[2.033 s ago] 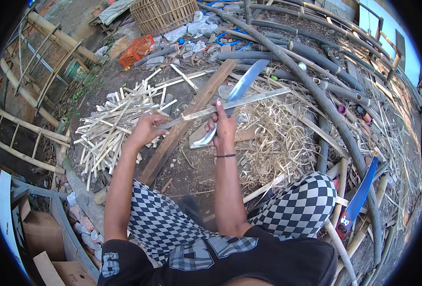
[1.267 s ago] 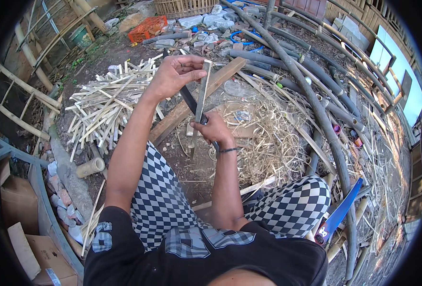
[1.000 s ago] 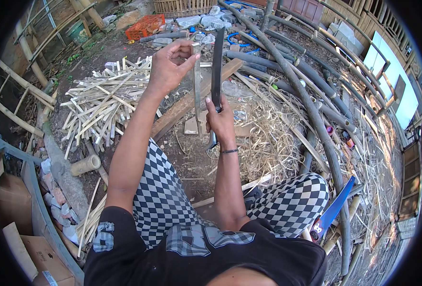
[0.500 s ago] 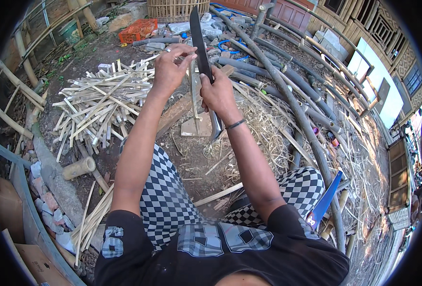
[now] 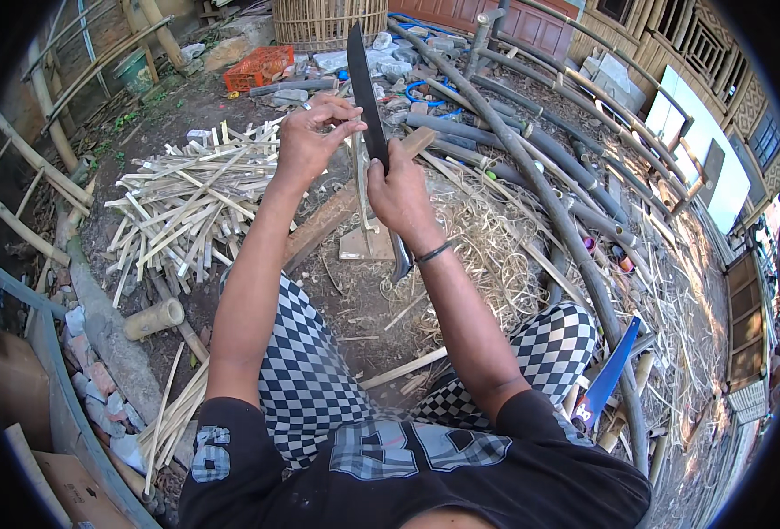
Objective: The person is splitting and shaving bamboo strips using a large knife or machete.
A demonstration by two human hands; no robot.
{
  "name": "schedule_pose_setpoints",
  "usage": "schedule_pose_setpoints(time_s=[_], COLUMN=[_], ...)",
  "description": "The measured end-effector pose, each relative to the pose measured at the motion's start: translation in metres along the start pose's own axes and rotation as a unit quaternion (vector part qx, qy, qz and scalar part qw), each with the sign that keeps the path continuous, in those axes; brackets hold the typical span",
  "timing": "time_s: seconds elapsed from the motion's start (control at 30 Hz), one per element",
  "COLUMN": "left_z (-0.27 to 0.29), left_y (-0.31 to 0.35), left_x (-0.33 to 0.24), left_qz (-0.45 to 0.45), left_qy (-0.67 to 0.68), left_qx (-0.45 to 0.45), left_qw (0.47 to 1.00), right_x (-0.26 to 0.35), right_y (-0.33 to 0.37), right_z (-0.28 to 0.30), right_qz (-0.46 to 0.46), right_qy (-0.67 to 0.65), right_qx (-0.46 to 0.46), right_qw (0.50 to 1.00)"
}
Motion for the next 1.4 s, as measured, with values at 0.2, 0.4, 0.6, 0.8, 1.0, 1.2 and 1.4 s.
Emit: schedule_pose_setpoints(time_s=[0.2, 0.4, 0.6, 0.8, 1.0, 1.2, 1.4], left_z=[0.007, 0.003, 0.005, 0.012, 0.001, 0.008, 0.020], left_y=[0.000, -0.005, -0.004, -0.001, -0.007, -0.002, 0.000], left_x=[0.006, 0.007, 0.003, 0.015, 0.004, 0.008, 0.026], left_qz=[-0.024, -0.027, -0.028, -0.023, -0.071, -0.025, -0.022], left_qy=[-0.049, -0.054, -0.082, -0.067, -0.109, -0.103, -0.061], left_qx=[-0.017, -0.019, -0.011, -0.043, -0.034, -0.032, -0.062], left_qw=[0.998, 0.998, 0.996, 0.997, 0.991, 0.994, 0.996], right_x=[-0.003, -0.007, 0.006, -0.012, -0.027, -0.004, -0.029], right_y=[-0.004, -0.006, -0.002, -0.001, -0.003, 0.000, -0.004], right_z=[-0.006, -0.010, -0.002, -0.010, -0.018, -0.010, -0.027], right_qz=[0.026, 0.008, 0.011, 0.021, -0.015, -0.049, -0.019], right_qy=[0.028, 0.061, 0.065, 0.065, 0.055, 0.034, 0.075], right_qx=[0.024, 0.008, 0.005, 0.057, 0.033, 0.043, 0.088], right_qw=[0.999, 0.998, 0.998, 0.996, 0.998, 0.997, 0.993])
Point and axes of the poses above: each hand's wrist, its own y-axis away from the middle knuckle, its own z-axis out of the back of the hand, x = y × z, the point moved 4 cm from there along -y, towards the middle knuckle, and after that the axes turned 4 degrees about -z, right-handed, at the moved point
